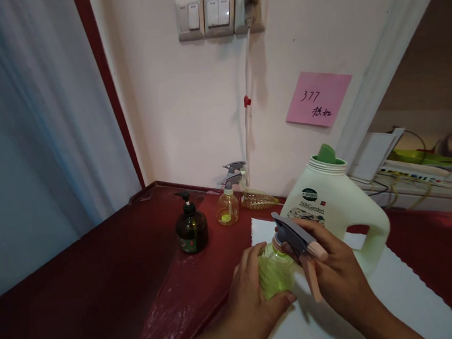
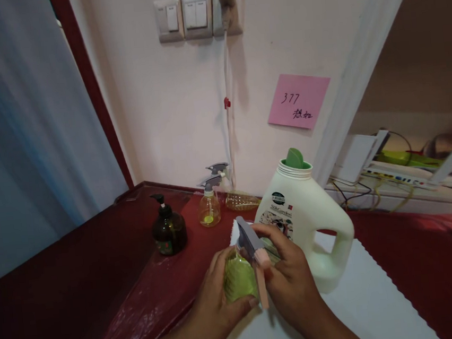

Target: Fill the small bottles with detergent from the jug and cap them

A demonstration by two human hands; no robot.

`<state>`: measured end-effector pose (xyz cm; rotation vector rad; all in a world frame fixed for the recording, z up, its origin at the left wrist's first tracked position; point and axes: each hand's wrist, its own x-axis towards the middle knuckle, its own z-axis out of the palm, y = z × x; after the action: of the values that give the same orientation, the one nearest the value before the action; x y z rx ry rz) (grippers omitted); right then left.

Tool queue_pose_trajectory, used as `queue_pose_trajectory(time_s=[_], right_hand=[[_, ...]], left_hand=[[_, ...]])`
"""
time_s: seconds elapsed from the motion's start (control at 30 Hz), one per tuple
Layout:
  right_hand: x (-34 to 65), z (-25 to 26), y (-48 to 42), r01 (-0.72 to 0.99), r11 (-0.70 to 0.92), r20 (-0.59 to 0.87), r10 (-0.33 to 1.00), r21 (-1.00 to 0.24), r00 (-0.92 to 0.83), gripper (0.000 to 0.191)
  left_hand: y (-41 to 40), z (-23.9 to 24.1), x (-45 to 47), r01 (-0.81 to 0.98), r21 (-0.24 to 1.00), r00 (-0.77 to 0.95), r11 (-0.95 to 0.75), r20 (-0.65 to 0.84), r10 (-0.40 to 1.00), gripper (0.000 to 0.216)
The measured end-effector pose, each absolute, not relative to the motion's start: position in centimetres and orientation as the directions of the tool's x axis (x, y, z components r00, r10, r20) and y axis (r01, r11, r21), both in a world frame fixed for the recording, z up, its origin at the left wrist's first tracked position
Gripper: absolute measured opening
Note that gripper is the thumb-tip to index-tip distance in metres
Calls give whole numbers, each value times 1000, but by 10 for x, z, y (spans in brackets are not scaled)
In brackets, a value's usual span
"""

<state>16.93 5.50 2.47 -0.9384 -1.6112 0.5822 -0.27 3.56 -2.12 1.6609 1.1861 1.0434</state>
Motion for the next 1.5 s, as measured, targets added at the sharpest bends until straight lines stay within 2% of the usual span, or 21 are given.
queue_pose_trajectory(time_s=[0.2, 0.3, 0.6, 0.73, 0.83, 0.93, 1.03, 1.13, 1.2, 1.3, 1.43, 1.5], right_hand=[[172, 32, 52, 323, 632, 637, 764, -704, -108, 27], [173, 32, 52, 327, 638, 636, 761, -698, -127, 30], [171, 31, 54, 342, 627, 597, 776, -700, -201, 22], [175, 35, 54, 478, 648, 677, 723, -594, -139, 29], [180, 44, 53, 587, 640, 680, 707, -495, -197, 37], [185, 57, 54, 655, 660, 644, 689, -368, -332, 45], [192, 70, 56, 607, 744, 584, 632, -277, -508, 45], [197, 84, 57, 559, 793, 491, 597, -242, -635, 45], [199, 95, 58, 575, 784, 429, 615, -235, -662, 42], [199, 110, 62, 605, 764, 334, 643, -223, -689, 24], [194, 123, 67, 638, 733, 231, 680, -237, -695, 29], [191, 124, 68, 667, 702, 213, 712, -250, -669, 28]], left_hand=[[36, -25, -3, 284, 927, 218, -243, 185, 958, 81], [36, -25, -3, 285, 928, 209, -240, 184, 960, 80], [31, -18, -3, 350, 913, 208, -210, 143, 968, 83], [33, -20, -3, 376, 900, 187, -221, 160, 969, 80], [34, -20, -4, 389, 891, 181, -234, 175, 968, 80], [33, -18, -5, 397, 892, 188, -216, 152, 970, 81], [31, -17, -4, 392, 896, 191, -210, 144, 971, 82], [32, -21, -3, 393, 889, 170, -233, 179, 969, 80], [33, -24, -2, 398, 885, 153, -243, 197, 968, 79], [34, -27, -4, 388, 880, 193, -273, 212, 958, 81], [32, -24, -6, 361, 884, 211, -296, 232, 950, 95], [31, -21, -6, 376, 891, 193, -253, 192, 962, 93]])
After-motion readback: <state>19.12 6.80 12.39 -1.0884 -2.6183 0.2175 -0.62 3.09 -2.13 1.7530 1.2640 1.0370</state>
